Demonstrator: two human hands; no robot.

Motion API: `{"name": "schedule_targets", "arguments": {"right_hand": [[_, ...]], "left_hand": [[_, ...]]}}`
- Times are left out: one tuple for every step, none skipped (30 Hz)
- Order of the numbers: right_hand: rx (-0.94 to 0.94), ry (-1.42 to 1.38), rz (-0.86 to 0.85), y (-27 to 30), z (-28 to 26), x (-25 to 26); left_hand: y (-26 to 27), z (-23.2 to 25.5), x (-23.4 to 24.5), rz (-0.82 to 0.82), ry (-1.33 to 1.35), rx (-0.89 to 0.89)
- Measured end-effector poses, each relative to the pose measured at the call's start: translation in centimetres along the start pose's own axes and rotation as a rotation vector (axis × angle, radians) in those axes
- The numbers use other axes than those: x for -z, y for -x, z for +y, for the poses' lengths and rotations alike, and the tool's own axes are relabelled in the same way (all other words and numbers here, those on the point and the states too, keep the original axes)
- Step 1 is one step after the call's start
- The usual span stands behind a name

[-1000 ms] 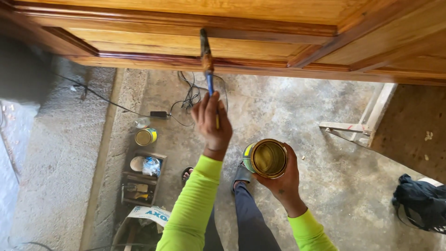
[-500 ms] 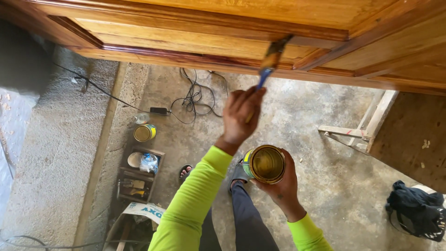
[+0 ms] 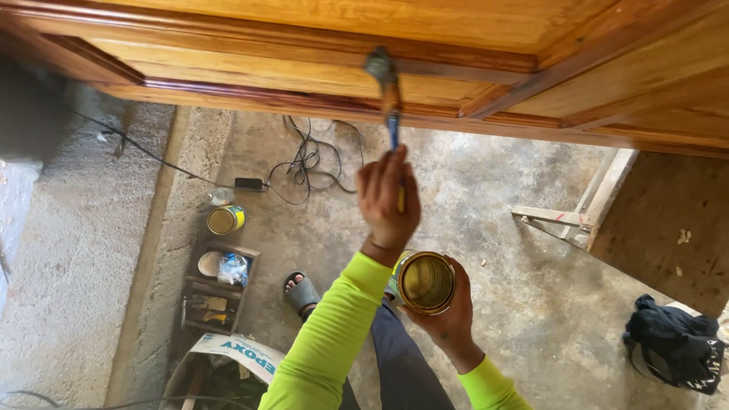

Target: Applying stain or varnish to a wooden cabinet door using a paintbrush.

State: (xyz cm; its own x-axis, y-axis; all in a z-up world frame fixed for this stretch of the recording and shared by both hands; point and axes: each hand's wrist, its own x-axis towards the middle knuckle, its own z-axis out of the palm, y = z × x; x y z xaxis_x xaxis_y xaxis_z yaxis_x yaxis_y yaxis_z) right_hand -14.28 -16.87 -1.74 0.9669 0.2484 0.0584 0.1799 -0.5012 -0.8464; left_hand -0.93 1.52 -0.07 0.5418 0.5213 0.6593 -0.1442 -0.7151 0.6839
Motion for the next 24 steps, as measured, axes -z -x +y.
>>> {"name": "schedule_targets", "arguments": {"right_hand": [[-0.004,0.000,0.004,0.2,0.6,0.4],[-0.018,-0.037,-0.008,0.5,1.1,0.8],[-0.030,-0.073,-0.018,0.7,1.7,1.2],[-0.033,-0.072,-0.013,0.9,1.9,1.8],[-0.050,-0.046,-0.007,1.0,2.1,2.2],[-0.067,-0.020,-0.002,1.1,2.4,2.7],[-0.074,-0.018,0.004,1.1,2.7,3.1],[-0.053,0.028,0.005,1.2,3.0,3.4],[-0.029,0.074,0.007,1.0,3.3,3.6],[-0.034,0.077,0.014,0.8,3.6,3.7],[-0.043,0.053,0.002,0.8,3.8,3.9],[-0.052,0.028,-0.011,0.8,3.9,4.0],[-0.054,0.030,-0.011,0.7,4.2,4.1],[-0.055,0.023,-0.010,0.6,4.5,4.1],[-0.055,0.014,-0.010,0.6,4.7,4.1],[-0.056,0.014,-0.012,0.3,4.7,4.1],[-0.049,0.022,-0.017,0.1,4.6,4.2],[-0.042,0.030,-0.023,-0.2,4.6,4.3],[-0.044,0.031,-0.027,-0.1,4.7,4.3],[-0.092,-0.010,-0.047,0.0,4.8,4.3],[-0.137,-0.052,-0.064,-0.1,5.0,4.3],[-0.135,-0.053,-0.065,-0.2,5.2,4.3],[-0.126,-0.029,-0.063,-0.2,5.4,4.3],[-0.117,-0.006,-0.062,-0.2,5.6,4.3]], "left_hand": [[-0.3,1.4,-0.1,-0.004,0.003,-0.001],[-0.6,2.8,-0.2,-0.074,0.045,-0.028],[-0.9,4.3,-0.3,-0.142,0.089,-0.055],[-0.7,4.8,-0.3,-0.145,0.093,-0.057],[-0.6,5.3,-0.5,-0.180,0.124,-0.080],[-0.5,5.8,-0.7,-0.215,0.155,-0.102],[-0.5,6.2,-0.9,-0.222,0.161,-0.102],[-0.4,6.5,-1.0,-0.245,0.176,-0.125],[-0.5,6.7,-1.2,-0.265,0.194,-0.150],[-0.4,6.8,-1.6,-0.269,0.201,-0.152],[-0.3,7.0,-1.9,-0.283,0.208,-0.154],[-0.1,7.1,-2.1,-0.296,0.214,-0.156],[0.2,6.6,-2.6,-0.298,0.216,-0.154],[0.5,6.1,-3.0,-0.296,0.223,-0.176],[0.8,5.6,-3.4,-0.293,0.227,-0.198],[1.2,4.8,-3.7,-0.294,0.226,-0.196],[1.5,3.9,-4.0,-0.256,0.207,-0.187],[1.8,3.0,-4.2,-0.219,0.188,-0.178],[1.5,3.5,-3.4,-0.220,0.186,-0.174],[1.1,4.0,-2.5,-0.168,0.126,-0.127],[0.6,4.5,-1.7,-0.115,0.067,-0.084],[1.2,4.7,-1.9,-0.113,0.066,-0.085],[1.9,4.9,-2.0,-0.098,0.062,-0.057],[2.6,5.1,-2.0,-0.082,0.057,-0.028]]}}
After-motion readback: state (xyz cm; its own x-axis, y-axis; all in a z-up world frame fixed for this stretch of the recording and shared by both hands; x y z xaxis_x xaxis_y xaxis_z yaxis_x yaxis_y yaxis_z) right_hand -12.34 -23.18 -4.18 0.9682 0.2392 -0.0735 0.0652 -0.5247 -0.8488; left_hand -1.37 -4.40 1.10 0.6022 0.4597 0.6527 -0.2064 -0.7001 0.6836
